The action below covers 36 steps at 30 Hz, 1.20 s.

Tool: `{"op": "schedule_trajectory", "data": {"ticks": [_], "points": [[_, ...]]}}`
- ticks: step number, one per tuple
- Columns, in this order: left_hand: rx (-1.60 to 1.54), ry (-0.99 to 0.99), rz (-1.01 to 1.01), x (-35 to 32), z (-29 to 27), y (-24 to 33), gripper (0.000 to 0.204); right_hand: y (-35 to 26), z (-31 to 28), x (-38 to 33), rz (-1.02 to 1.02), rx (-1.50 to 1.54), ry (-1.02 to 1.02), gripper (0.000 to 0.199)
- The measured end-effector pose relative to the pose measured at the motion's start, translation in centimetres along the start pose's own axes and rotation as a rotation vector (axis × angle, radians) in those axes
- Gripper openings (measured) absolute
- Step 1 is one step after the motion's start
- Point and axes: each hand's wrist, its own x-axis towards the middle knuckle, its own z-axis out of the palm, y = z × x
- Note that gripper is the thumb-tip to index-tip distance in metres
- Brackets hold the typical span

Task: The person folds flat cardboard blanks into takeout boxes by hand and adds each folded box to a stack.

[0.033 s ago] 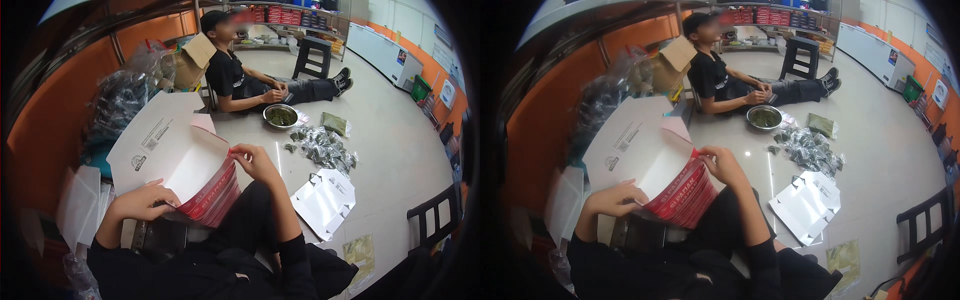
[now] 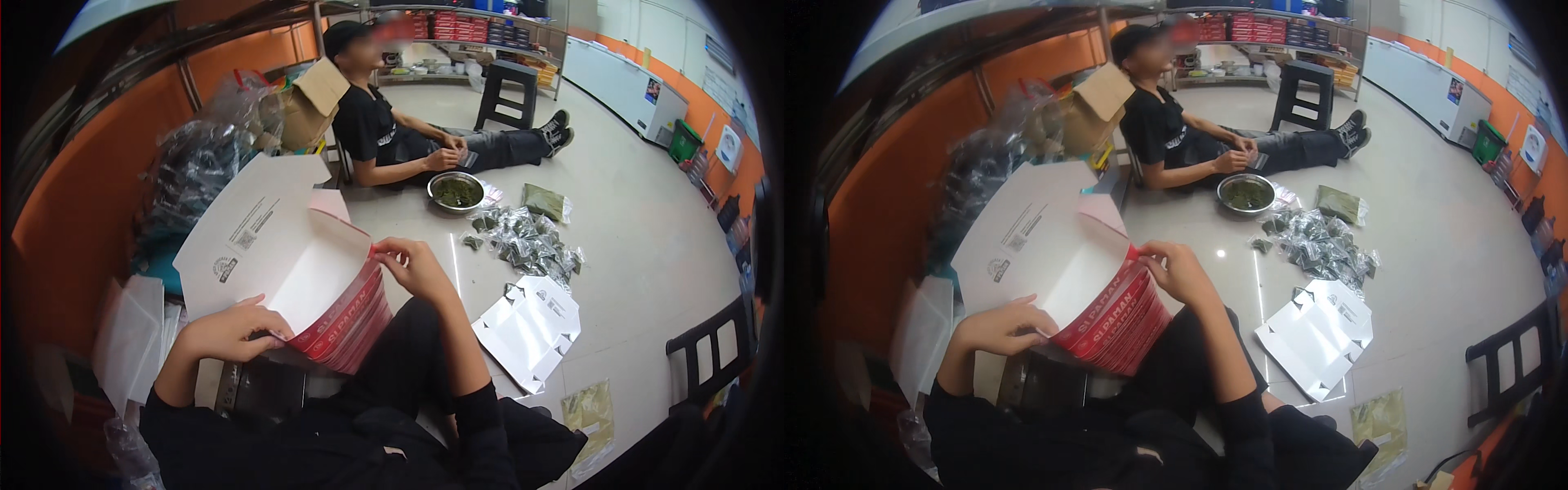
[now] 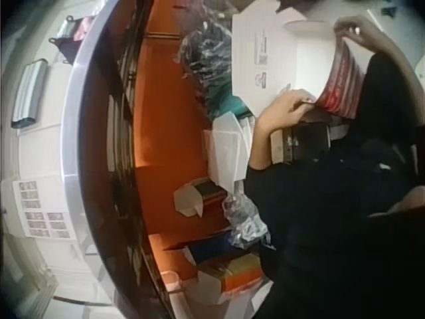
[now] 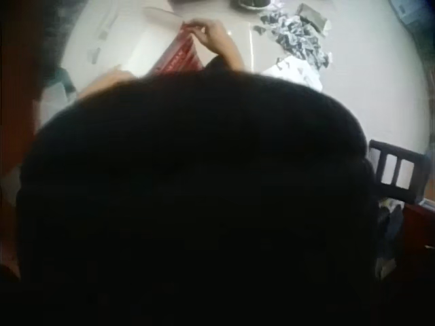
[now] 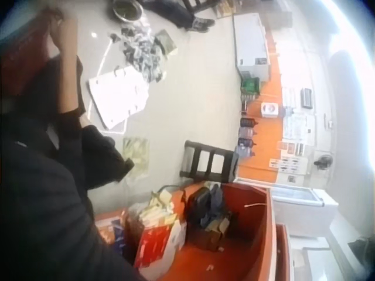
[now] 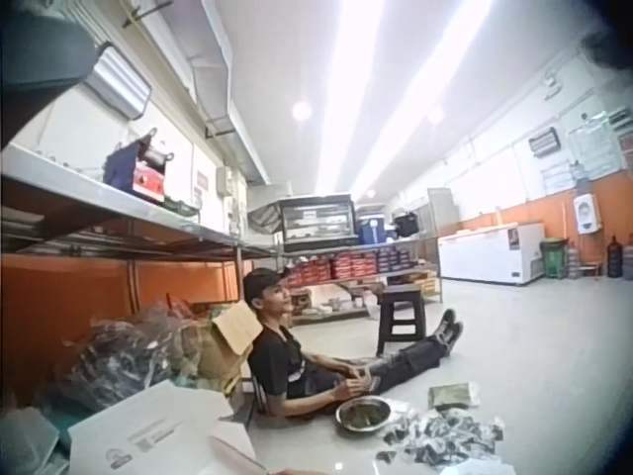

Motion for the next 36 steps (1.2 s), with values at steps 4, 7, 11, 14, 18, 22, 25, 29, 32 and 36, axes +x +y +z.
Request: {"op": "schedule_trajectory", "data": {"ticks": [4, 7, 11, 14, 18, 22, 25, 29, 32, 36], "points": [[0.06, -0.063, 0.184, 0.2, -2.6, 3.1, 0.041, 0.6, 0.2, -0.4, -0.015, 0.028, 0.057, 0.016], [0.274, 0.084, 0.18, 0.9, -5.4, 5.7, 0.048, 0.7, 0.0, -0.6, 0.059, 0.045, 0.016, 0.018], [0.53, 0.186, 0.326, 6.6, -6.9, 6.8, 0.054, 0.8, 0.1, -0.7, 0.018, 0.031, 0.051, 0.017], [0.693, 0.295, 0.514, 12.1, -6.8, 5.8, 0.04, 1.1, 0.3, -0.7, -0.015, 0.046, 0.081, 0.018], [0.72, 0.117, 0.328, 15.9, -6.3, 3.9, 0.025, 1.1, 0.4, -0.9, -0.04, 0.004, 0.119, 0.018], [0.423, 0.199, 0.389, 16.6, -5.5, 2.5, 0.012, 0.7, 0.8, -1.2, 0.024, 0.018, 0.123, 0.018], [0.285, 0.267, 0.382, 16.4, -5.1, 1.8, 0.011, 0.7, 1.7, -1.2, 0.085, 0.168, 0.197, 0.02], [0.27, 0.226, 0.345, 16.6, -5.1, 1.6, 0.011, 1.1, 3.1, -0.6, 0.225, 0.35, 0.232, 0.021], [0.294, 0.199, 0.347, 16.6, -5.3, 1.8, 0.011, 1.3, 3.5, -0.5, 0.248, 0.359, 0.312, 0.02], [0.34, 0.126, 0.313, 16.7, -5.6, 1.8, 0.012, 1.0, 3.2, -0.7, 0.422, 0.402, 0.296, 0.02]]}}
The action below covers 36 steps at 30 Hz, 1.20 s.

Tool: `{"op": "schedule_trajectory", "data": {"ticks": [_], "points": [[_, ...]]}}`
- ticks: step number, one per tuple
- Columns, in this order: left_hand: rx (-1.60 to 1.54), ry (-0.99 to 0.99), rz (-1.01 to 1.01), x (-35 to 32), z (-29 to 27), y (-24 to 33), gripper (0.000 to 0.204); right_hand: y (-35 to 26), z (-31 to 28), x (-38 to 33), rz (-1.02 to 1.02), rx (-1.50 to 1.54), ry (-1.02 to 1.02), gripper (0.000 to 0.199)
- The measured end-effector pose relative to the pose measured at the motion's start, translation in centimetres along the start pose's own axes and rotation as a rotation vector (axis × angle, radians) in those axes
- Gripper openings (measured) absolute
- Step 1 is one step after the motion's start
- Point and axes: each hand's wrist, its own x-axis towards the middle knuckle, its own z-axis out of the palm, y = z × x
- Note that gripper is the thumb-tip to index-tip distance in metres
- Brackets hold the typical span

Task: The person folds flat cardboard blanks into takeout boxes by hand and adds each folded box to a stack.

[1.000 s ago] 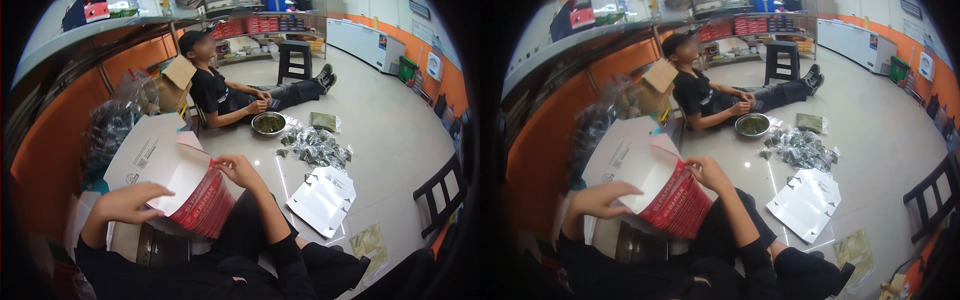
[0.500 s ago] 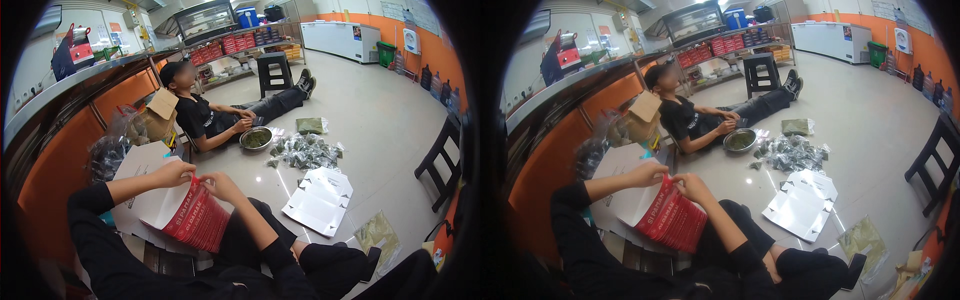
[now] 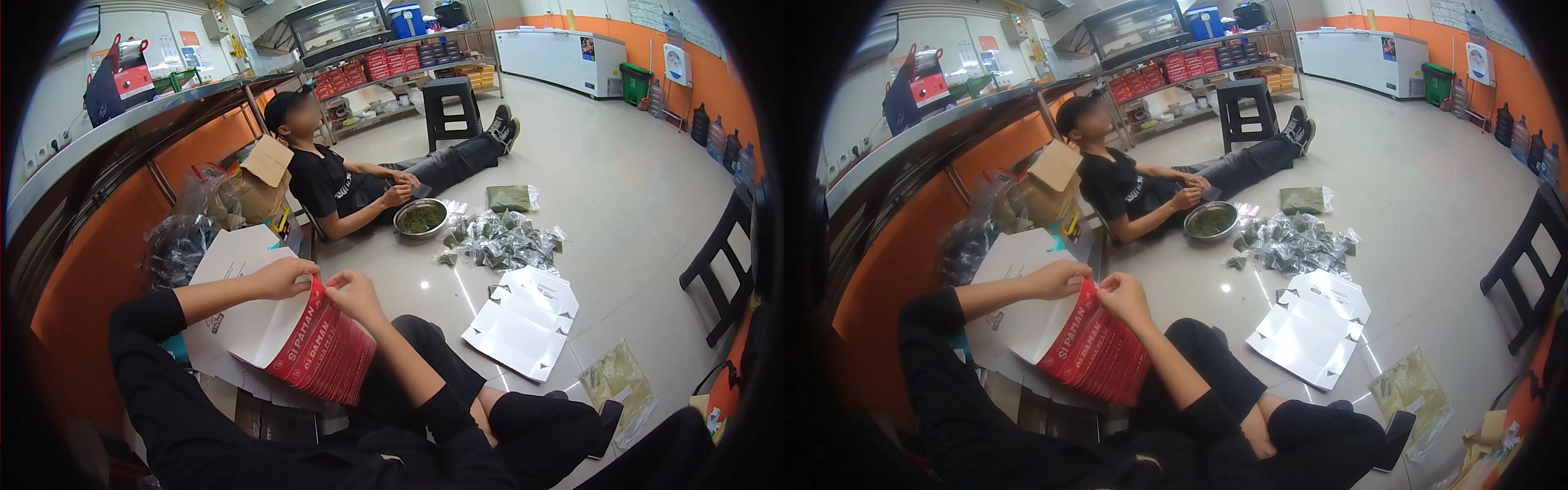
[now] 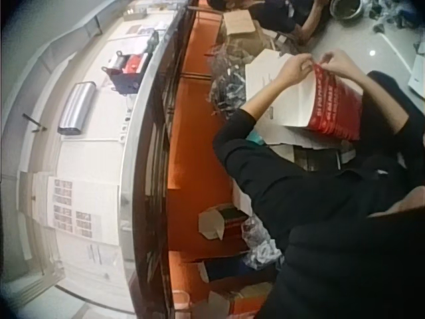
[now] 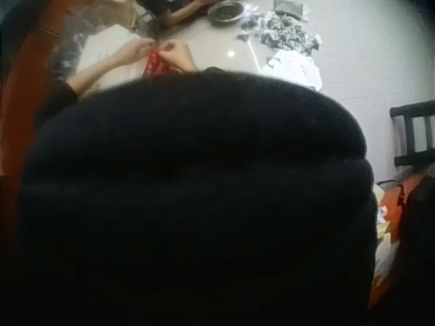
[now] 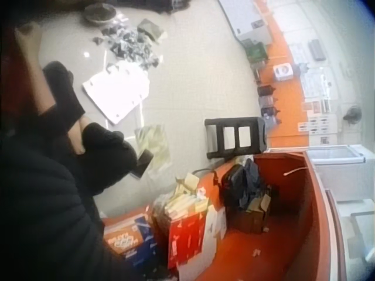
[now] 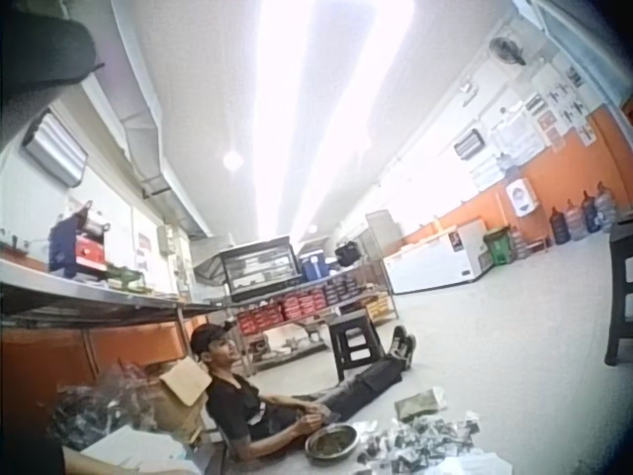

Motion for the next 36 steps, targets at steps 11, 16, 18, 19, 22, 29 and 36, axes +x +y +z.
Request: {"op": "schedule_trajectory", "data": {"ticks": [11, 16, 18, 19, 22, 29, 36], "points": [[0.054, -0.063, 0.087, 0.7, 0.8, -0.5, 0.015, -0.2, -0.4, -0.7, -0.091, -0.006, 0.001, 0.016], [0.029, -0.049, 0.059, 0.6, 1.3, 0.0, 0.017, 0.8, -0.3, -0.5, -0.157, -0.012, 0.012, 0.017], [0.026, -0.004, 0.036, 0.6, 1.5, 0.4, 0.019, 1.2, -0.7, -0.8, -0.165, 0.072, -0.036, 0.017], [0.021, -0.009, 0.041, 0.6, 1.5, 0.5, 0.019, 1.3, -0.8, -1.0, -0.167, 0.061, -0.04, 0.017], [-0.089, 0.013, 0.092, 0.8, 0.6, 0.4, 0.02, 1.6, -1.4, -1.3, -0.165, 0.15, -0.087, 0.017], [0.627, -0.26, -0.148, 0.4, -1.4, -1.8, 0.028, -0.2, -1.5, -1.4, -0.315, 0.083, -0.101, 0.025], [0.573, -0.211, -0.001, 0.0, -1.3, -2.5, 0.03, -2.3, -0.4, -2.9, -0.353, -0.178, -0.015, 0.033]]}}
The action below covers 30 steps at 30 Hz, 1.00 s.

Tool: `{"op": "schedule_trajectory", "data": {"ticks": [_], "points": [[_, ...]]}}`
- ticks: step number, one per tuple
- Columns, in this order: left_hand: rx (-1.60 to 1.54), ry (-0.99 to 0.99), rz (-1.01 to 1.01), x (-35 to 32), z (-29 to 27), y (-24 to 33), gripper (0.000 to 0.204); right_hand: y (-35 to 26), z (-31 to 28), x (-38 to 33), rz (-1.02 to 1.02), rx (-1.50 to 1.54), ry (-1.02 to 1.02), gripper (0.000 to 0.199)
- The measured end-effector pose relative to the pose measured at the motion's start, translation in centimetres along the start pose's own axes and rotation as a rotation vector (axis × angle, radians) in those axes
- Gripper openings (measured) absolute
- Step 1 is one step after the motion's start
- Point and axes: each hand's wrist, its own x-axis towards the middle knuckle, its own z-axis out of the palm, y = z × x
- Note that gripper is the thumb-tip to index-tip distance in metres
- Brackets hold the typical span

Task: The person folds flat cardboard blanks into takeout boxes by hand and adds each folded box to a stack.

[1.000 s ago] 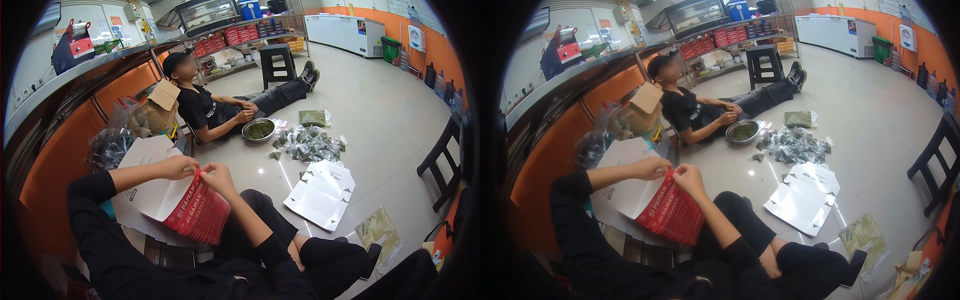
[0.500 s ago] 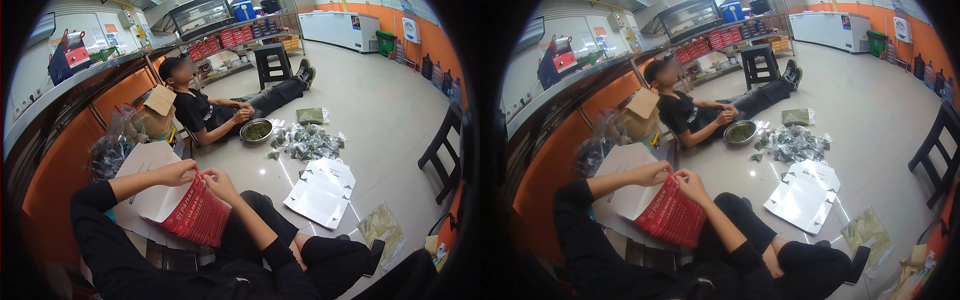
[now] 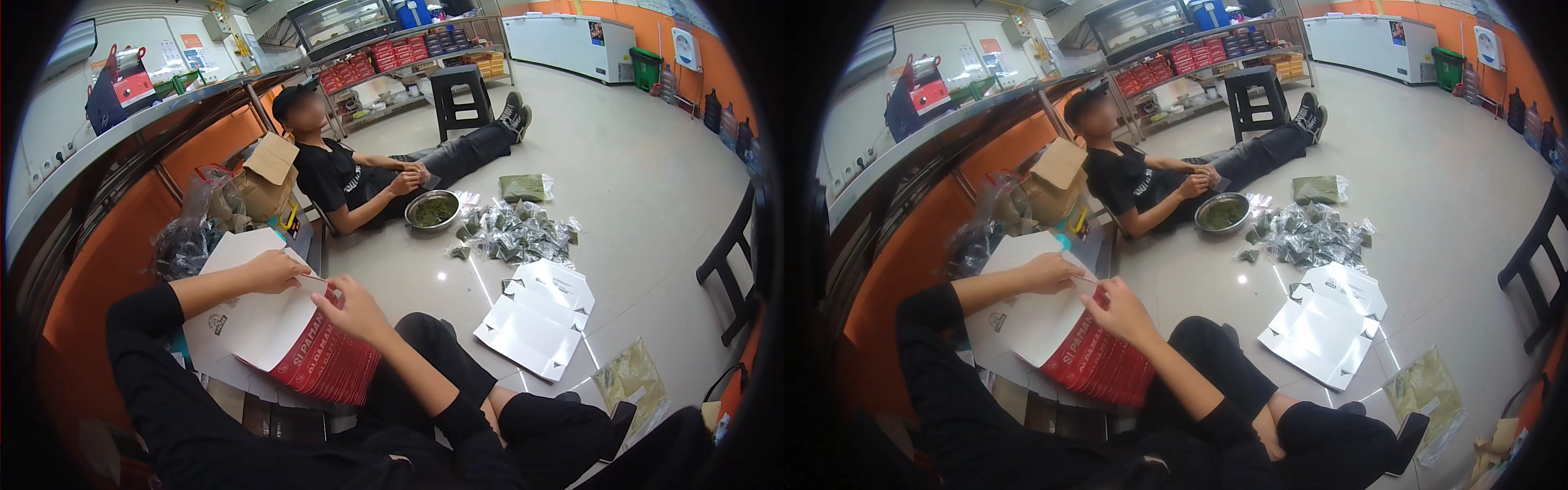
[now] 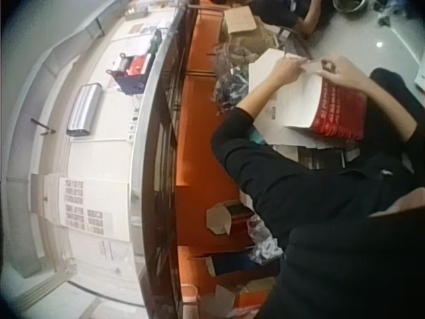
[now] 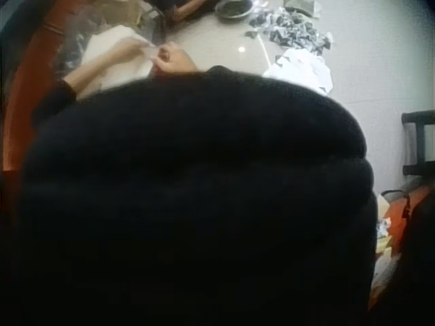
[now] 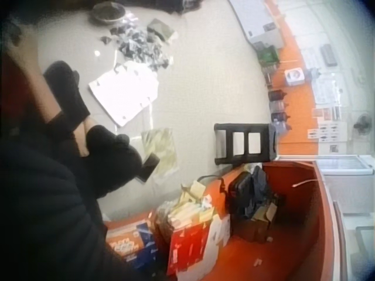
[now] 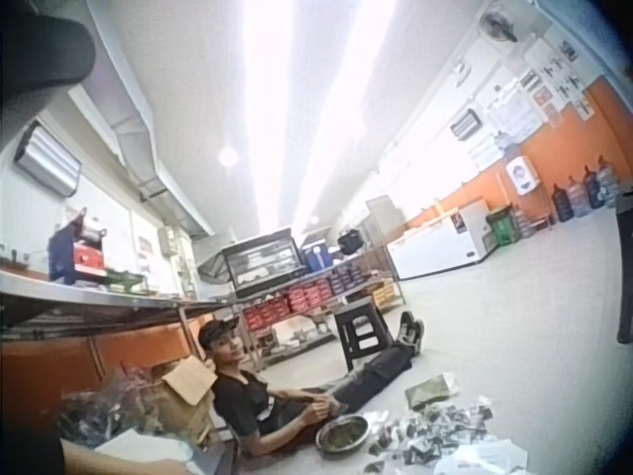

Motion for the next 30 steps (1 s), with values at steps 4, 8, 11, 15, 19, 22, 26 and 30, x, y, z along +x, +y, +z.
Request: {"op": "schedule_trajectory", "data": {"ticks": [4, 8, 11, 15, 19, 22, 26, 30], "points": [[-0.055, -0.07, -0.042, 0.0, -0.6, 0.0, 0.031, -0.4, 0.2, 0.1, 0.024, 0.015, -0.019, 0.033], [-0.182, -0.098, -0.06, 0.3, -0.6, -0.2, 0.031, -0.5, -0.1, 0.3, 0.013, 0.059, 0.003, 0.031], [-0.234, -0.11, -0.051, 0.6, -0.4, -0.7, 0.033, -0.5, -0.3, 0.4, 0.012, 0.066, -0.015, 0.033], [-0.335, -0.142, -0.034, 0.5, -0.1, -1.1, 0.036, 0.2, 0.2, 0.4, -0.012, 0.089, -0.039, 0.03], [-0.249, -0.15, -0.105, 0.1, -0.1, -0.3, 0.033, 2.9, 1.1, 2.1, -0.041, -0.029, -0.072, 0.03], [-0.123, -0.004, 0.012, -0.7, -0.4, 1.0, 0.028, 5.5, 1.6, 4.6, 0.129, 0.512, -0.268, 0.026], [-0.053, 0.119, 0.121, -1.3, -1.3, 2.4, 0.025, 7.6, 2.0, 6.7, 0.263, 0.573, -0.706, 0.018], [-0.074, 0.104, 0.014, -2.3, -1.6, 2.9, 0.024, 8.2, 3.0, 7.4, 0.333, 0.669, -0.877, 0.022]]}}
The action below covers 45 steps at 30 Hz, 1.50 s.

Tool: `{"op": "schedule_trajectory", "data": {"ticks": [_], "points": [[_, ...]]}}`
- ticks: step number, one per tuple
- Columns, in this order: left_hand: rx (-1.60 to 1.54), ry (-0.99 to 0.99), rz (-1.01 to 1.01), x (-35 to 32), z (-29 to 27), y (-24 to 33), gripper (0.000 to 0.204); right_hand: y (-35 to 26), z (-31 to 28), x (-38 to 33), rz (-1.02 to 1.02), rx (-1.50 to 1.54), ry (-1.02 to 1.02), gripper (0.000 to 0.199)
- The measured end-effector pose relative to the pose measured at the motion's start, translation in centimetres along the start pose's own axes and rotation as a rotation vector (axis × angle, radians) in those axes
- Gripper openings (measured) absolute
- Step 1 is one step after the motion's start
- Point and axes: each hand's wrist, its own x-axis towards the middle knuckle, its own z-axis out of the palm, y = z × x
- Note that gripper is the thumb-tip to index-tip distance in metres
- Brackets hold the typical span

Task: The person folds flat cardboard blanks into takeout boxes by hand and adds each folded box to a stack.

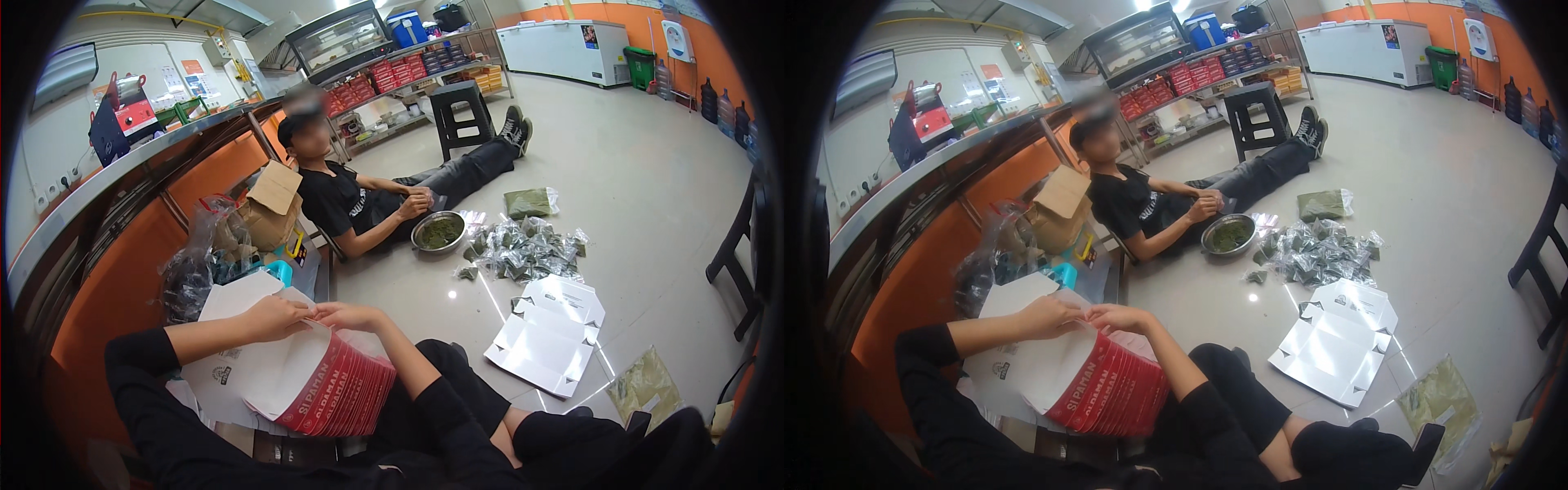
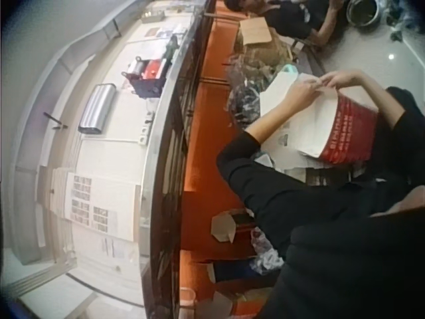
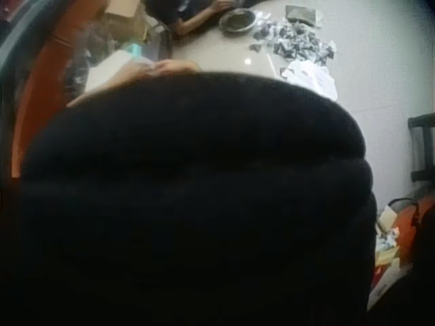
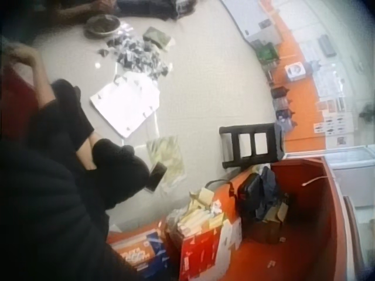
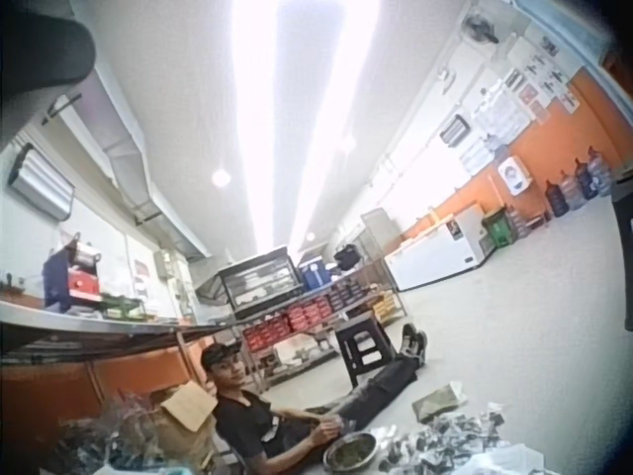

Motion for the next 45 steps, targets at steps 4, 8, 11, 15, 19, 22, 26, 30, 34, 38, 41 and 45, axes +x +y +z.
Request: {"op": "schedule_trajectory", "data": {"ticks": [4, 8, 11, 15, 19, 22, 26, 30, 34, 38, 41, 45], "points": [[-0.011, 0.021, -0.057, -0.3, 0.6, -0.5, 0.016, 0.5, 0.1, 0.6, 0.022, 0.074, -0.068, 0.024], [0.036, 0.102, 0.114, -0.2, 1.4, -1.3, 0.014, 0.5, 0.0, 1.5, -0.012, 0.035, -0.051, 0.024], [-0.002, 0.067, 0.096, -0.3, 1.6, -1.6, 0.014, 0.1, -0.3, 2.3, 0.013, -0.197, -0.053, 0.022], [0.003, 0.113, 0.126, -0.4, 1.2, -1.3, 0.015, -0.7, -0.4, 3.0, 0.071, -0.251, -0.036, 0.026], [-0.015, 0.096, 0.113, -0.3, 0.5, -0.9, 0.015, -1.9, 0.0, 3.1, 0.18, -0.338, 0.06, 0.025], [-0.019, 0.136, 0.152, -0.2, 0.1, -0.9, 0.014, -2.3, 0.6, 2.8, 0.134, -0.401, 0.161, 0.023], [-0.084, 0.073, 0.04, -0.2, 0.0, -0.9, 0.013, -1.7, 1.0, 2.8, 0.085, -0.347, 0.229, 0.021], [-0.014, 0.092, 0.06, -0.4, 0.1, -0.8, 0.012, -1.4, 0.4, 3.4, 0.027, -0.319, 0.145, 0.019], [-0.048, 0.079, 0.034, -0.3, 0.0, -0.9, 0.012, -1.6, 0.2, 3.5, 0.065, -0.402, 0.142, 0.017], [-0.117, 0.05, 0.025, 0.1, 0.3, -1.3, 0.011, -1.5, 0.8, 2.9, 0.063, -0.402, 0.273, 0.018], [-0.209, 0.058, 0.033, 0.4, 0.5, -1.5, 0.011, -1.2, 1.1, 2.7, 0.009, -0.512, 0.359, 0.02], [-0.362, 0.074, -0.005, 0.7, 0.5, -1.6, 0.008, -0.8, 1.2, 2.7, -0.052, -0.523, 0.428, 0.02]]}}
